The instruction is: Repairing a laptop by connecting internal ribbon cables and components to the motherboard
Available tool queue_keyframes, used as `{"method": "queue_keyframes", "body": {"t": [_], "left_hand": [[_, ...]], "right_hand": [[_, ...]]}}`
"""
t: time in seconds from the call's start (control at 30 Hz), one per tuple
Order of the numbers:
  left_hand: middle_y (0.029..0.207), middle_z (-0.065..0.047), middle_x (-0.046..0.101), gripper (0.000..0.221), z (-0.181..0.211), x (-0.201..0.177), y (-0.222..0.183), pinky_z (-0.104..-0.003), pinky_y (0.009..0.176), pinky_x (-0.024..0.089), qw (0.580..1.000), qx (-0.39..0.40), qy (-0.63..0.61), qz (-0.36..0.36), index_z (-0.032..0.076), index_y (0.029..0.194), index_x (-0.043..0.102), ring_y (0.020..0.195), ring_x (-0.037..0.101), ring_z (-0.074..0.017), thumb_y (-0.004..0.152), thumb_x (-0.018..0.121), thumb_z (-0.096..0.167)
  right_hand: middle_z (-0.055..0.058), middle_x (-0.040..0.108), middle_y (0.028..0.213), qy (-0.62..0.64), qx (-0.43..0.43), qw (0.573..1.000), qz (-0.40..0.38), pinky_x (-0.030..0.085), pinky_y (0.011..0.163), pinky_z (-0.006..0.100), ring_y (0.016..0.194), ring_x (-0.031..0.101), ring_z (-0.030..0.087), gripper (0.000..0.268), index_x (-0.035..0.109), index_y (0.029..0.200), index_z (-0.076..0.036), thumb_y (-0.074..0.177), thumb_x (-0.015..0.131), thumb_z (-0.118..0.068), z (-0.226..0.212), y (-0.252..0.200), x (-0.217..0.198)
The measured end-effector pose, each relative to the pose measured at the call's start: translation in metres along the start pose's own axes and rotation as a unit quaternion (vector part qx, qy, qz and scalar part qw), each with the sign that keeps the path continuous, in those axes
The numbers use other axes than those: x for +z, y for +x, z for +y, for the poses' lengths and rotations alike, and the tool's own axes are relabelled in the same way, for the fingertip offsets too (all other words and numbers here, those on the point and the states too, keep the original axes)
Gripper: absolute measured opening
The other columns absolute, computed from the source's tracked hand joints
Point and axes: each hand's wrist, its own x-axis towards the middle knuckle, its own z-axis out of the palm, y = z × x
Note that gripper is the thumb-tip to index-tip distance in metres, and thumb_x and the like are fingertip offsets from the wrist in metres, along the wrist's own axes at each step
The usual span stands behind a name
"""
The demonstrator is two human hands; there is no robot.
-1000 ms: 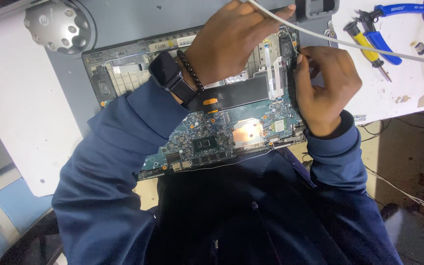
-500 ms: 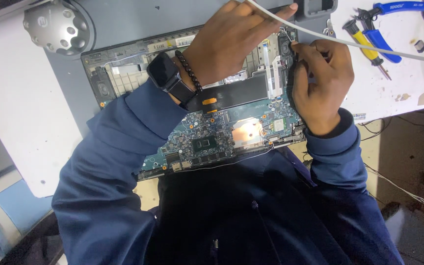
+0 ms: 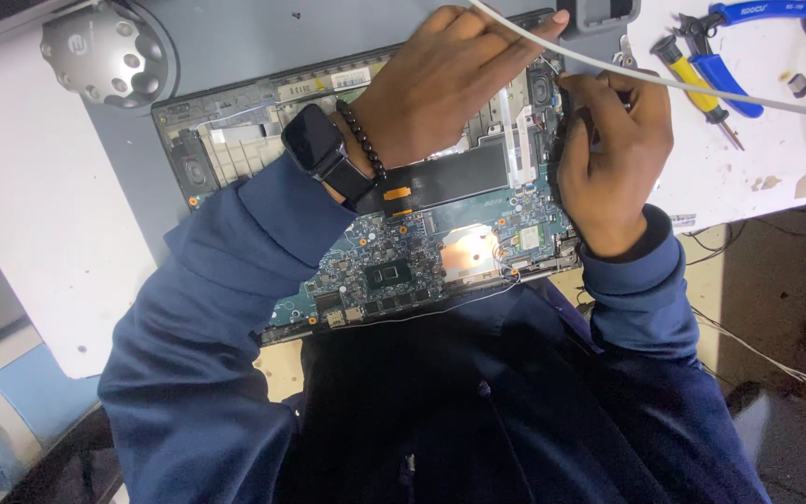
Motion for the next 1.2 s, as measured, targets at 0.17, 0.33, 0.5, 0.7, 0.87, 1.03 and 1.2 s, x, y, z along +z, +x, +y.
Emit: {"method": "queue_keyframes", "body": {"t": [0.17,0.33,0.5,0.7,0.87,1.03,1.2], "left_hand": [[0.139,0.0,0.071,0.086,0.001,-0.003,0.003,-0.043,0.104,0.047,1.0,-0.005,-0.018,-0.002,0.009,0.166,0.016,0.12,0.058,-0.0278,0.099,0.067,-0.007],[0.139,-0.003,0.067,0.061,0.001,-0.012,0.009,-0.04,0.092,0.049,1.0,0.014,0.002,-0.01,0.01,0.159,0.037,0.11,0.059,-0.0259,0.105,0.065,0.005],[0.13,-0.001,0.065,0.032,0.006,-0.019,0.015,-0.039,0.091,0.049,0.999,0.024,0.012,0.031,0.017,0.135,0.066,0.103,0.061,-0.0253,0.104,0.065,0.009],[0.132,-0.006,0.065,0.033,0.008,-0.02,0.019,-0.04,0.097,0.046,0.999,0.021,-0.006,0.027,0.01,0.136,0.064,0.116,0.059,-0.0285,0.104,0.061,0.008],[0.13,-0.005,0.066,0.027,0.01,-0.026,0.021,-0.04,0.097,0.048,0.999,0.025,-0.016,0.025,0.01,0.132,0.066,0.116,0.061,-0.0286,0.106,0.061,0.011],[0.127,-0.006,0.059,0.02,0.012,-0.029,0.025,-0.039,0.091,0.049,0.998,0.02,-0.025,0.046,0.01,0.122,0.062,0.104,0.058,-0.0279,0.104,0.056,0.006],[0.133,-0.008,0.059,0.036,0.013,-0.021,0.022,-0.043,0.091,0.051,0.999,0.011,-0.022,0.025,0.01,0.129,0.061,0.106,0.058,-0.0321,0.095,0.058,-0.002]], "right_hand": [[0.026,0.055,0.106,-0.001,0.007,1.0,0.0,0.044,0.081,0.049,0.093,0.056,0.042,0.039,0.075,0.119,0.009,0.09,0.05,0.012,-0.001,0.001,0.0],[0.029,0.057,0.111,-0.011,-0.005,1.0,0.0,0.045,0.081,0.051,0.093,0.057,0.044,0.037,0.075,0.12,0.009,0.093,0.05,0.008,-0.001,0.001,-0.001],[0.027,0.055,0.11,-0.041,-0.014,0.999,0.003,0.043,0.078,0.051,0.092,0.055,0.044,0.033,0.075,0.119,0.008,0.096,0.052,0.007,0.001,0.002,-0.001],[0.025,0.053,0.112,-0.057,0.002,0.998,0.007,0.044,0.077,0.05,0.093,0.053,0.042,0.039,0.074,0.122,0.006,0.089,0.054,0.007,0.002,0.0,-0.001],[0.027,0.052,0.113,-0.037,-0.002,0.999,0.009,0.045,0.078,0.05,0.098,0.054,0.044,0.044,0.072,0.124,0.008,0.085,0.051,0.008,0.004,-0.002,-0.002],[0.028,0.053,0.112,-0.023,0.011,1.0,0.009,0.047,0.081,0.052,0.099,0.057,0.045,0.038,0.071,0.124,0.008,0.092,0.052,0.008,0.004,-0.002,-0.002],[0.027,0.054,0.113,0.002,0.027,1.0,0.009,0.048,0.083,0.05,0.097,0.06,0.043,0.035,0.072,0.122,0.007,0.094,0.052,0.007,0.004,-0.003,-0.002]]}}
